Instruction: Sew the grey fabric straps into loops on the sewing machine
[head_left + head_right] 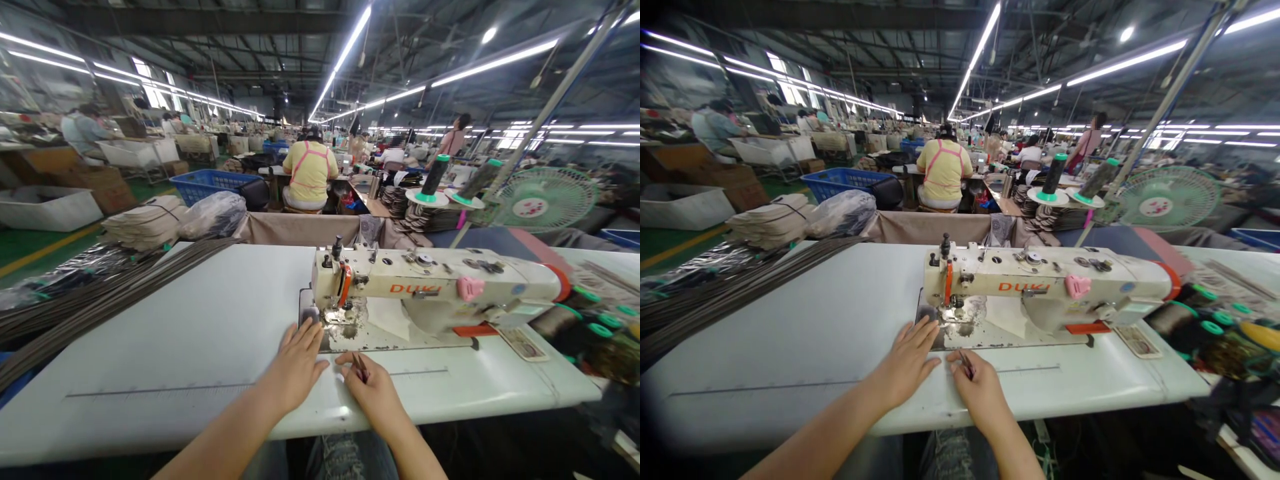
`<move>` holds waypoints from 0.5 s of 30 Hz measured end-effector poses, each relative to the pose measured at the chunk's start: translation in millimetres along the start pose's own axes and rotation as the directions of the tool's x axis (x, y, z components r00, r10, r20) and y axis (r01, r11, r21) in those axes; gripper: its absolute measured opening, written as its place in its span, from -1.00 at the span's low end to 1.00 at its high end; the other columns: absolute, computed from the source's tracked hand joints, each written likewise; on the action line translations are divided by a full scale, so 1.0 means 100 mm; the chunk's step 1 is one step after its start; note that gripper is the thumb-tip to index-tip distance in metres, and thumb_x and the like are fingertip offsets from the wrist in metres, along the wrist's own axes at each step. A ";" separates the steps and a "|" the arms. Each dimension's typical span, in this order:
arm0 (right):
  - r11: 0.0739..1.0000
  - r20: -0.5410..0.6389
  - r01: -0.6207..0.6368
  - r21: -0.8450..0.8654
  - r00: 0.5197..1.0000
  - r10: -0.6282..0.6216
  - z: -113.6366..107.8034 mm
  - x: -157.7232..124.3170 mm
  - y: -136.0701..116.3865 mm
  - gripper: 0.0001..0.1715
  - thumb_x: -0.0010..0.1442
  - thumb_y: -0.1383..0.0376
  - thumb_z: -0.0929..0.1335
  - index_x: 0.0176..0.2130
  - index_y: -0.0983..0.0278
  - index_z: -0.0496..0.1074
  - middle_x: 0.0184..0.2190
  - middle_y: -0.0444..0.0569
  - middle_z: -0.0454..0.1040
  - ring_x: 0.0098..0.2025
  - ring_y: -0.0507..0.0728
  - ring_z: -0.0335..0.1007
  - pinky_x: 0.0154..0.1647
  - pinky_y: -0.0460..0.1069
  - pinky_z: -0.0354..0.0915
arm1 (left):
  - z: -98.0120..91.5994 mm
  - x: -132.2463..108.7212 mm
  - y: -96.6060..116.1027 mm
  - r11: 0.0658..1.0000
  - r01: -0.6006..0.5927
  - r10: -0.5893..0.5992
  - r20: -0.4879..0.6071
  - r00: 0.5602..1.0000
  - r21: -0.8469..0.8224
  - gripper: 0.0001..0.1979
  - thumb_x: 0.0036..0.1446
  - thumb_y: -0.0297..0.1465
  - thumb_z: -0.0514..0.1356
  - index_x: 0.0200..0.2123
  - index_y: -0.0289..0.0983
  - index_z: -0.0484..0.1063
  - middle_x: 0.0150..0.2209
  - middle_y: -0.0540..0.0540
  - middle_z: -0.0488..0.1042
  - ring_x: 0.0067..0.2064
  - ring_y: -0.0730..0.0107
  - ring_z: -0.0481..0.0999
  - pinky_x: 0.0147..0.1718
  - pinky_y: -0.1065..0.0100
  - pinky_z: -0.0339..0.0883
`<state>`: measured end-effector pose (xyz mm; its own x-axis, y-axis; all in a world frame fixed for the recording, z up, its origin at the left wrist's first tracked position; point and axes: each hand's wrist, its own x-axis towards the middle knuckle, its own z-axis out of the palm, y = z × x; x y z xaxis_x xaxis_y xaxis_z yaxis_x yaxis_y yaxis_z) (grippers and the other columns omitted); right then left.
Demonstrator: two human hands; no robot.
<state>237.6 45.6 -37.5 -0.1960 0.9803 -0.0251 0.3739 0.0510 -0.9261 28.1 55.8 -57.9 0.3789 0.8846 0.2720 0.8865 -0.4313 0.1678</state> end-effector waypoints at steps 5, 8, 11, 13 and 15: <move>1.000 -0.002 0.003 -0.008 1.000 -0.003 0.00 -0.01 -0.02 -0.63 0.19 0.06 0.35 -0.21 0.28 0.58 -0.55 -0.22 0.23 -0.47 0.05 0.11 -0.37 -0.03 0.17 | -0.03 0.13 -0.09 0.998 0.054 -0.053 0.031 0.998 -0.033 -0.48 0.40 -0.26 0.10 0.37 -0.25 0.21 0.39 -0.23 0.29 0.46 0.02 0.14 0.38 -0.18 0.07; 1.000 0.002 0.000 -0.012 1.000 0.000 -0.01 -0.03 -0.08 -0.63 0.19 0.06 0.35 -0.21 0.27 0.57 -0.54 -0.21 0.22 -0.46 0.05 0.11 -0.35 -0.02 0.16 | -0.04 0.17 -0.11 0.997 0.061 -0.059 0.024 0.998 -0.057 -0.50 0.40 -0.28 0.10 0.35 -0.22 0.23 0.38 -0.21 0.31 0.47 0.02 0.10 0.38 -0.21 0.06; 1.000 0.017 -0.012 -0.013 1.000 0.012 -0.02 -0.03 -0.09 -0.61 0.20 0.05 0.34 -0.19 0.28 0.56 -0.54 -0.23 0.18 -0.46 0.06 0.09 -0.34 -0.02 0.14 | -0.06 0.17 -0.09 0.994 0.080 -0.077 0.042 0.996 -0.076 -0.51 0.39 -0.30 0.12 0.34 -0.21 0.25 0.38 -0.20 0.31 0.47 0.00 0.10 0.37 -0.23 0.07; 1.000 0.030 -0.015 -0.015 0.999 0.015 -0.02 -0.03 -0.07 -0.60 0.20 0.04 0.33 -0.18 0.28 0.56 -0.55 -0.24 0.15 -0.47 0.05 0.07 -0.35 -0.02 0.12 | -0.08 0.18 -0.09 0.991 0.095 -0.090 0.051 0.995 -0.092 -0.51 0.37 -0.31 0.13 0.33 -0.21 0.26 0.38 -0.19 0.31 0.47 -0.03 0.10 0.36 -0.24 0.08; 1.000 0.030 -0.009 -0.020 1.000 0.010 -0.01 -0.02 -0.02 -0.60 0.20 0.03 0.33 -0.19 0.27 0.55 -0.55 -0.24 0.14 -0.48 0.05 0.06 -0.36 -0.02 0.10 | -0.10 0.20 -0.12 0.986 0.095 -0.089 0.049 0.995 -0.135 -0.52 0.35 -0.32 0.16 0.31 -0.21 0.30 0.37 -0.19 0.33 0.46 -0.05 0.13 0.36 -0.26 0.08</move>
<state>238.1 44.2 -34.9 -0.2194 0.9746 -0.0452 0.3934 0.0460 -0.9182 22.8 76.9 -44.7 0.3113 0.9271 0.2088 0.8742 -0.3656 0.3195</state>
